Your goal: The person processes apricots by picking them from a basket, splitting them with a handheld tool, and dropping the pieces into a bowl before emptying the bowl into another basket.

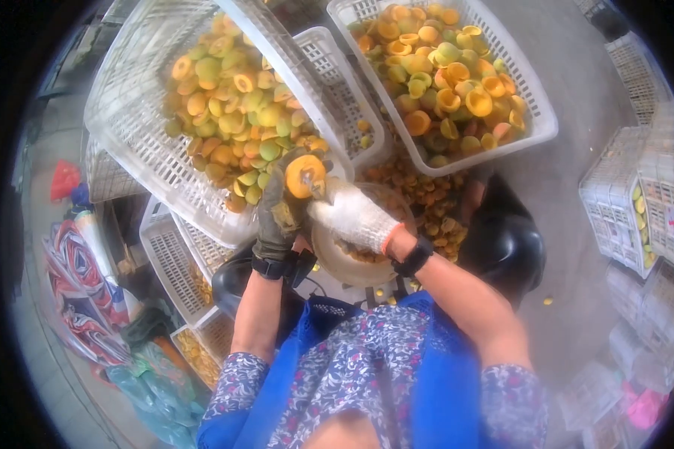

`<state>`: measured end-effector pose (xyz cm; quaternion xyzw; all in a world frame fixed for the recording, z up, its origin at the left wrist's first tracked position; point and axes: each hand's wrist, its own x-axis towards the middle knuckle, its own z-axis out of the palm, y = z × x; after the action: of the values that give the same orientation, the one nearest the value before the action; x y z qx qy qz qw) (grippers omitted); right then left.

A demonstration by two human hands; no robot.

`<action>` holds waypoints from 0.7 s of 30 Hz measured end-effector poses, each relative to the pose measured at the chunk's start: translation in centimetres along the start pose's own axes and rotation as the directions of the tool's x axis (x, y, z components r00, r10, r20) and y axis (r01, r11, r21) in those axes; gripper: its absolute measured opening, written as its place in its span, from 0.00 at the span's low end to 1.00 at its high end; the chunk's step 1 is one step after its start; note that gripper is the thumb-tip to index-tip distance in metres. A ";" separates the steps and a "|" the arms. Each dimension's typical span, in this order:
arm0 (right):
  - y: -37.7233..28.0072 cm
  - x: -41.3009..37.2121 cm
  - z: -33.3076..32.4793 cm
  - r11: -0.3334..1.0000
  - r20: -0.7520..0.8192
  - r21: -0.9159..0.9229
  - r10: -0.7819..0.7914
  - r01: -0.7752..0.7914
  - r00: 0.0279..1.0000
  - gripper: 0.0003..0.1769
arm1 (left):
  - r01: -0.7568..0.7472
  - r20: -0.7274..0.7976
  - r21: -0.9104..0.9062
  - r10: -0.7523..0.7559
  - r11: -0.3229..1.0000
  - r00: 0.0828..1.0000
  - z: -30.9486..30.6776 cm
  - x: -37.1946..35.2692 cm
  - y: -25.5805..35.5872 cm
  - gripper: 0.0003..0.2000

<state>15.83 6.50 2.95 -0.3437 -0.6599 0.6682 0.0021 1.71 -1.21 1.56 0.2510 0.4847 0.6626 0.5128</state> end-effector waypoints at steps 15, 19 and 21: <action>1.7 -0.7 -0.6 0.907 0.358 0.400 -0.022 -0.132 0.934 0.16 | 0.194 -0.027 0.109 -0.193 0.975 0.981 -0.4 -0.1 1.7 0.20; 2.1 -0.3 -0.7 0.970 0.401 0.219 0.009 -0.106 0.916 0.11 | 0.132 0.065 0.338 -0.163 0.932 0.985 -0.4 -0.4 2.5 0.21; 1.7 -0.5 -0.1 0.842 0.426 0.452 0.088 -0.295 0.901 0.11 | 0.088 0.071 0.340 -0.119 0.936 0.990 -0.7 -0.1 1.8 0.20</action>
<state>17.04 6.15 1.64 -0.2571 -0.4099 0.8686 -0.1069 0.41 -1.60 2.98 0.3385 0.5793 0.5304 0.5181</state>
